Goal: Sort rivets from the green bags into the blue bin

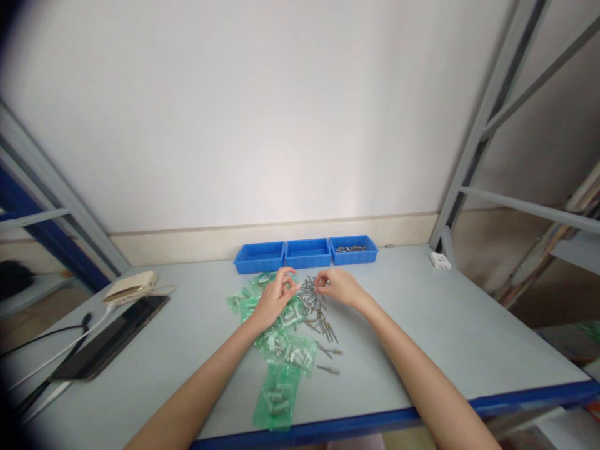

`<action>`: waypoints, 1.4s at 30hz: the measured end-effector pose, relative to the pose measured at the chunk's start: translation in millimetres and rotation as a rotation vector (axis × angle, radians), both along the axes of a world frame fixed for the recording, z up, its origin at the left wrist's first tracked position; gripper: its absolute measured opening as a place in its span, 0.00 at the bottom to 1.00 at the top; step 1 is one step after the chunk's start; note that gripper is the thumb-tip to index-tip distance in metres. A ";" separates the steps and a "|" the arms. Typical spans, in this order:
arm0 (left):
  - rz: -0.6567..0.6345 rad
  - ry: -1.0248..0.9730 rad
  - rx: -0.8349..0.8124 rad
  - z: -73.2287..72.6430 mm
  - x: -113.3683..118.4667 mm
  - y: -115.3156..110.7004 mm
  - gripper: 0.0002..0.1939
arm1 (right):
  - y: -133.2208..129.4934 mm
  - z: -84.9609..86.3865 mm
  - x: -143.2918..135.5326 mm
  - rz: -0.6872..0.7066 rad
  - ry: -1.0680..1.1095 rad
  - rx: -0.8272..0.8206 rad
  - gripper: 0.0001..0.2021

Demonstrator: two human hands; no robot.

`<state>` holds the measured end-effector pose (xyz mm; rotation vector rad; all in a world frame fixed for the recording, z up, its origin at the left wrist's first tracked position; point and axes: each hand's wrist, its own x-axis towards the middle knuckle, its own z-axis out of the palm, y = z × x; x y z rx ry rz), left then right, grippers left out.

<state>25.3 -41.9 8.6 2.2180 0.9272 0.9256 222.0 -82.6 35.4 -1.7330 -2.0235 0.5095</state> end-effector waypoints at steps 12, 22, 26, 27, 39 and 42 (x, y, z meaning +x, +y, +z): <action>0.026 0.091 0.069 3.0 -1.1 3.8 0.14 | 1.7 -6.0 -9.6 0.088 0.157 0.190 0.09; 0.037 0.027 0.003 2.5 -1.2 2.2 0.20 | 6.6 -20.5 -15.4 0.100 0.299 0.140 0.23; 0.049 -0.034 -0.026 1.4 -0.9 3.2 0.20 | 10.0 -24.7 -17.1 0.116 0.371 0.134 0.22; 0.060 -0.052 -0.032 0.8 -0.8 3.9 0.19 | 10.9 -25.4 -17.4 0.110 0.377 0.139 0.21; 0.088 -0.144 -0.061 3.1 -0.6 2.4 0.21 | 8.7 -25.0 -19.8 0.104 0.423 0.126 0.23; 0.088 -0.135 -0.064 2.5 0.2 2.7 0.20 | 11.2 -27.5 -19.7 0.082 0.445 0.122 0.21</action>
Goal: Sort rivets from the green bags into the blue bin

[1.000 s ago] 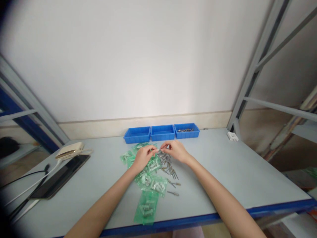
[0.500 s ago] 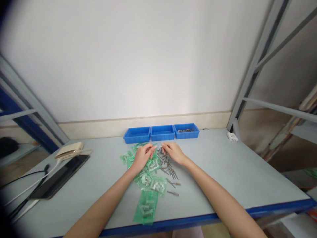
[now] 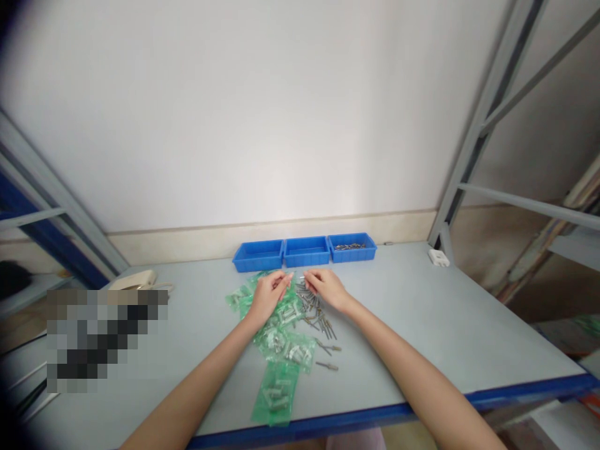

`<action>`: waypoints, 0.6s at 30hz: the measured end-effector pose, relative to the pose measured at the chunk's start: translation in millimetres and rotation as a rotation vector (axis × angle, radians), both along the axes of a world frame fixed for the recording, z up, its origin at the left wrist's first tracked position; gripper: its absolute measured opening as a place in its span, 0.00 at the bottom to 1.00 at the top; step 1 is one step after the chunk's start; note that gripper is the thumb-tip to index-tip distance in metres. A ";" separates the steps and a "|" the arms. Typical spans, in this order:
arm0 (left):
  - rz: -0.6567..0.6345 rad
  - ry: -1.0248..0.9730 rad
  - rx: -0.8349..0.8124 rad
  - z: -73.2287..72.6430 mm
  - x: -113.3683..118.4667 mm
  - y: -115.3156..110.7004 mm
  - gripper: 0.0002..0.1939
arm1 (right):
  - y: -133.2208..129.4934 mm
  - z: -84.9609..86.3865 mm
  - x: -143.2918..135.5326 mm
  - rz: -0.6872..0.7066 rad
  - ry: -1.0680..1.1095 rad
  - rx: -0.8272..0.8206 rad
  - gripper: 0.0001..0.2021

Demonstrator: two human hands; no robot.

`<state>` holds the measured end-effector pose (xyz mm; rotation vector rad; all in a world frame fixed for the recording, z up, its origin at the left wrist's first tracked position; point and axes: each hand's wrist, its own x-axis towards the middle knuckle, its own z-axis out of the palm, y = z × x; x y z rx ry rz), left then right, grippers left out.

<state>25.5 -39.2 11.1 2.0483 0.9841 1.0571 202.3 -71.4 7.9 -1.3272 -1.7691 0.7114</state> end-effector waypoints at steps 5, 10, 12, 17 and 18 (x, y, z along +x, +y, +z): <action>-0.013 -0.015 -0.015 -3.5 0.4 3.1 0.15 | 4.6 -3.8 1.8 -0.017 0.062 0.009 0.13; -0.026 -0.032 -0.016 0.0 0.0 -0.3 0.19 | 0.9 1.5 1.5 0.021 0.093 -0.011 0.20; -0.039 -0.026 -0.027 1.4 -0.1 -1.5 0.21 | 0.2 2.1 0.3 0.037 0.124 -0.037 0.23; -0.030 -0.012 -0.059 -1.1 -1.3 1.3 0.24 | 7.5 -2.5 1.3 0.026 0.270 -0.168 0.24; -0.027 -0.015 -0.063 -2.1 -1.7 2.4 0.24 | 10.6 -2.9 4.5 -0.017 0.312 -0.179 0.24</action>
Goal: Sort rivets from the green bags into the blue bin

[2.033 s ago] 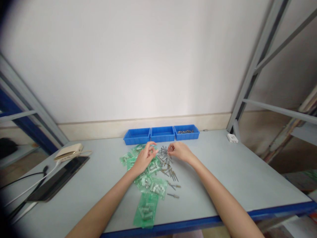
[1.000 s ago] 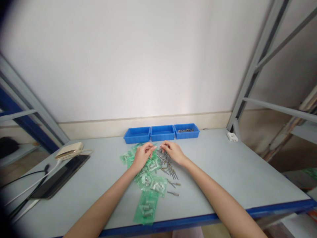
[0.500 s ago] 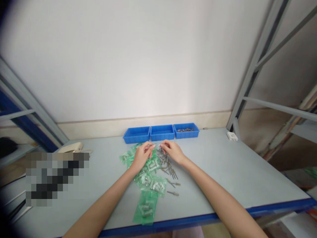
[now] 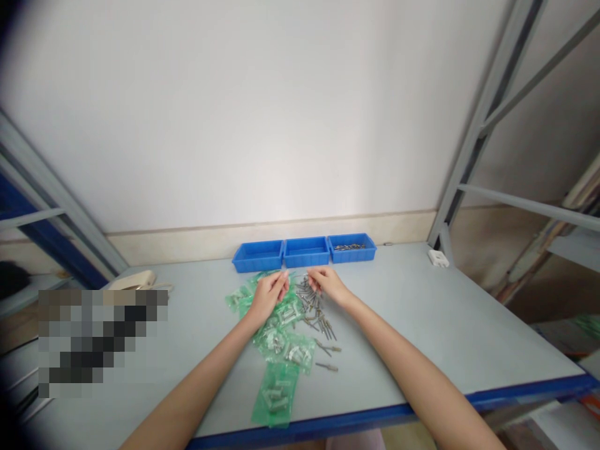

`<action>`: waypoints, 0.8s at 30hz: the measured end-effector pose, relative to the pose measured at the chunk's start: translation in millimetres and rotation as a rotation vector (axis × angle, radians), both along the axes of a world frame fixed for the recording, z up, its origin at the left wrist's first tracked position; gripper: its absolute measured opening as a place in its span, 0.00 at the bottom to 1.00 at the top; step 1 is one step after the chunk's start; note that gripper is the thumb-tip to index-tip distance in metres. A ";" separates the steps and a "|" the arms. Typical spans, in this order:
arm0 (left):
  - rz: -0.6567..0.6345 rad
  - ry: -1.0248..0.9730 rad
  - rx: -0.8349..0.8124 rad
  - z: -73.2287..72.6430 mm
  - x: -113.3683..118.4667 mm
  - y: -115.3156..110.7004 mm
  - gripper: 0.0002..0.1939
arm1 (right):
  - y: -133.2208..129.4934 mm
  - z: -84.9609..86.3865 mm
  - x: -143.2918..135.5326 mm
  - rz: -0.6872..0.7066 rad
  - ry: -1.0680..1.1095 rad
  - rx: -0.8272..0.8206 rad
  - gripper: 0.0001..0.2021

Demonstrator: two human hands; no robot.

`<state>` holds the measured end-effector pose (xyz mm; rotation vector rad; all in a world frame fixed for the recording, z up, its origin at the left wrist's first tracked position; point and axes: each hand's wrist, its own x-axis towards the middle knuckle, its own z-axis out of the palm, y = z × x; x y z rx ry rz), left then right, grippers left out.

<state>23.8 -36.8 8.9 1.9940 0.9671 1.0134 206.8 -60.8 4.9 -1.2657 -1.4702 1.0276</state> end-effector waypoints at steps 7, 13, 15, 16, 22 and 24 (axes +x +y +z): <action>-0.016 0.001 -0.010 -2.7 -1.3 4.6 0.24 | 23.9 4.3 72.5 -0.595 0.241 -0.003 0.22; -0.048 0.023 -0.022 0.0 0.3 2.3 0.24 | 17.7 4.0 114.7 -0.332 -0.180 -0.096 0.18; -0.050 0.035 -0.022 0.8 0.1 1.7 0.24 | 9.0 8.0 103.4 -0.097 -0.303 -0.108 0.15; -0.050 0.042 -0.020 1.1 -0.2 1.5 0.24 | 3.8 10.8 93.6 0.043 -0.397 -0.107 0.15; -0.044 0.069 -0.003 0.9 -1.6 2.8 0.24 | -21.5 22.3 26.7 0.353 -0.984 -0.039 0.15; -0.039 0.080 0.002 0.2 -1.6 3.1 0.24 | -23.3 21.6 17.0 0.361 -1.013 -0.032 0.11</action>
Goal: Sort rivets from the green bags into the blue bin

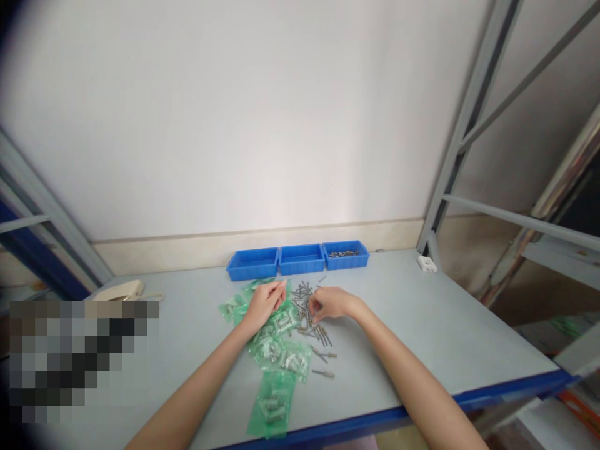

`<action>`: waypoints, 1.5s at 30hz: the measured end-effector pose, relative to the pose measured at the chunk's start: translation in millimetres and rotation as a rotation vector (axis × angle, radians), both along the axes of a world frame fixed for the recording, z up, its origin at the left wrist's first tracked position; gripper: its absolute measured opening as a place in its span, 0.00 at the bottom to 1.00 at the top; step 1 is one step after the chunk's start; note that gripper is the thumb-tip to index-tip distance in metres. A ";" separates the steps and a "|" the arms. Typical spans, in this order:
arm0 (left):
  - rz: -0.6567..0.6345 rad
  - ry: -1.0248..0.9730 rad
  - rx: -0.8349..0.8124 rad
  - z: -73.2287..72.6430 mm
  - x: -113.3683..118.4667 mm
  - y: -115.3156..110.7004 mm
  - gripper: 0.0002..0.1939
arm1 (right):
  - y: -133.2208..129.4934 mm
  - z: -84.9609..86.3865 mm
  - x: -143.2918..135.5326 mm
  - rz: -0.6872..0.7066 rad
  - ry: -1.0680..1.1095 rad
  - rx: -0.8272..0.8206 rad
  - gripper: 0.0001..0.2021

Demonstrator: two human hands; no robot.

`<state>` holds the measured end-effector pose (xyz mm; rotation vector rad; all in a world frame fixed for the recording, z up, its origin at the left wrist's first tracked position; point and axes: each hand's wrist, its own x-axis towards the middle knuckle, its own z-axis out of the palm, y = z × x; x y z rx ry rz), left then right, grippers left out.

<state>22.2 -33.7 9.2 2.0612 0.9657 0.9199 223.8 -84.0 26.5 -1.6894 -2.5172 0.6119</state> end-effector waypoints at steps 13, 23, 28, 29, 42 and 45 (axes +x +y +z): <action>-0.049 0.066 0.010 -0.8 1.4 -1.9 0.25 | 2.2 4.7 9.5 -0.018 0.232 0.006 0.04; -0.084 0.086 0.020 -0.8 2.1 -3.8 0.24 | 2.7 7.7 15.5 -0.047 0.232 -0.050 0.06; -0.088 0.101 0.016 -1.8 2.6 -4.1 0.23 | 2.3 9.7 15.2 -0.065 0.134 0.077 0.11; -0.088 0.103 0.017 -1.8 2.6 -4.2 0.23 | 2.1 9.7 14.9 -0.029 0.124 0.086 0.12; -0.098 0.119 0.008 -1.2 3.3 -4.9 0.23 | 1.6 -2.4 0.5 0.163 0.135 0.032 0.04; -0.100 0.117 0.006 -1.6 3.3 -4.5 0.23 | 3.0 -1.3 4.8 0.163 0.218 0.068 0.07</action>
